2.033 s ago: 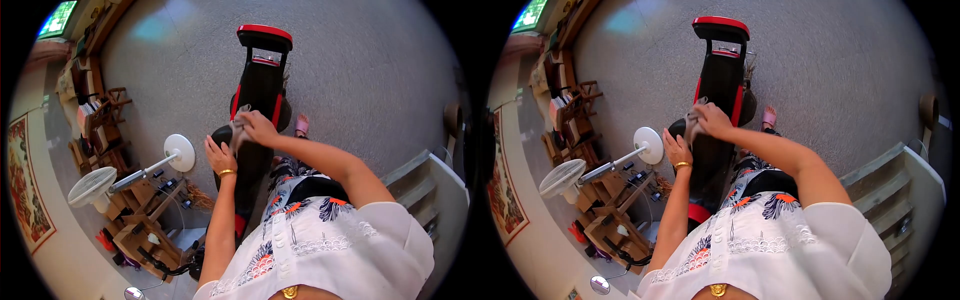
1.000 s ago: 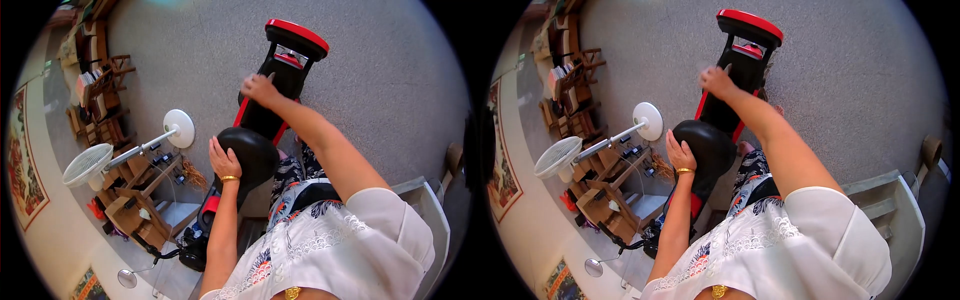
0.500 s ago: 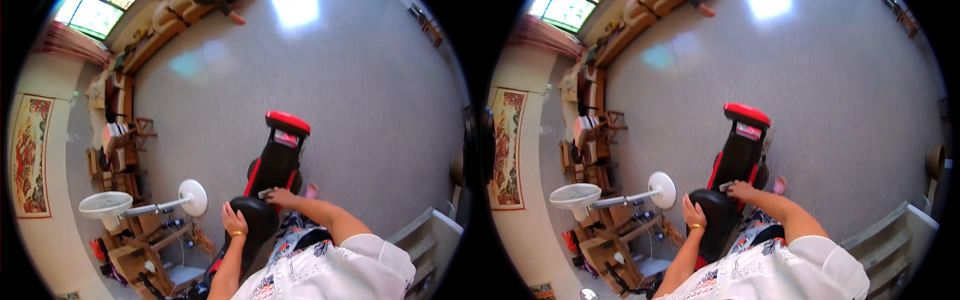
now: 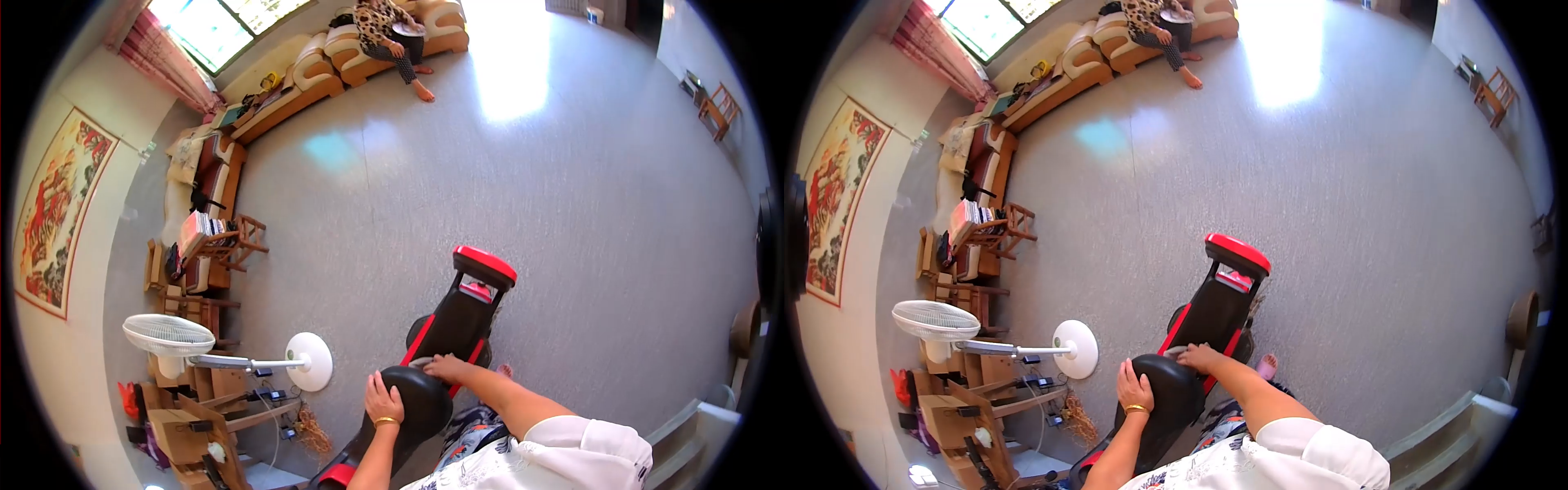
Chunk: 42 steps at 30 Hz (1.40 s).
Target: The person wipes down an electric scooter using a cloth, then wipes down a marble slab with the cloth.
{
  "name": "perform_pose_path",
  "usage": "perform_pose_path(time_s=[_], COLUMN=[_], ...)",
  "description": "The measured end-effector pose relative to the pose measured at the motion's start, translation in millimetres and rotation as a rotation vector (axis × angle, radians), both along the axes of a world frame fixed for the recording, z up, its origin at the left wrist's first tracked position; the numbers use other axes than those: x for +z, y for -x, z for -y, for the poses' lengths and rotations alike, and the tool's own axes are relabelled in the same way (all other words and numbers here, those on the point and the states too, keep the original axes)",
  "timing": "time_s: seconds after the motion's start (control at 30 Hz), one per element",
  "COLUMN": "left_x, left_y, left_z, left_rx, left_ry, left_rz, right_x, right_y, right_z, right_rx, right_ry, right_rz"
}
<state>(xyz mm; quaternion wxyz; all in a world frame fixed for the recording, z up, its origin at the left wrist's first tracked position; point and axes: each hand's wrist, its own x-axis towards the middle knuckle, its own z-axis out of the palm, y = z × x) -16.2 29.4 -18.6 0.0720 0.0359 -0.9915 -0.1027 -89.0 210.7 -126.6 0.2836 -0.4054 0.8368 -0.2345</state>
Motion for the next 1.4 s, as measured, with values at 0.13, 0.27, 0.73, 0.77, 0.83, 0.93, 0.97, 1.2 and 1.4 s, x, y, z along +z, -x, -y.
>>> perform_pose_path(time_s=[0.13,0.27,0.73,0.77,0.83,0.93,0.97,1.2,1.4], left_x=[-5.2,-7.0,-0.2,0.8,1.7,8.3,13.4,19.8,24.3], left_y=[-0.8,0.2,11.7,11.1,7.6,-6.7,-12.8,-26.2,62.9], left_z=[-0.4,-0.2,-15.7,-22.0,-34.5,-76.2,-93.1,-180.3,-239.1], left_rx=[0.026,0.01,0.186,0.188,0.072,-0.085,-0.128,-0.117,0.185], left_ry=[0.013,0.019,0.17,0.163,0.039,-0.112,-0.171,-0.523,-1.182], left_rz=[-0.019,-0.042,0.126,0.128,-0.07,-0.264,-0.299,-0.237,-0.022], right_x=[-7.3,-0.5,27.3,36.6,62.3,76.9,75.9,118.8,127.7], right_y=[-13.2,-12.5,33.8,31.6,31.7,34.7,41.3,109.5,167.5], right_z=[-17.7,-28.3,-264.3,-279.0,-304.9,-329.6,-337.3,-313.7,-267.4], right_rx=[0.088,0.18,-0.739,-0.907,-1.13,-1.289,-1.258,-1.24,-0.959], right_ry=[-0.018,-0.034,-0.168,-0.05,0.21,0.55,0.667,1.035,0.82], right_rz=[-0.121,-0.166,0.333,0.416,0.567,0.649,0.702,0.686,0.566])
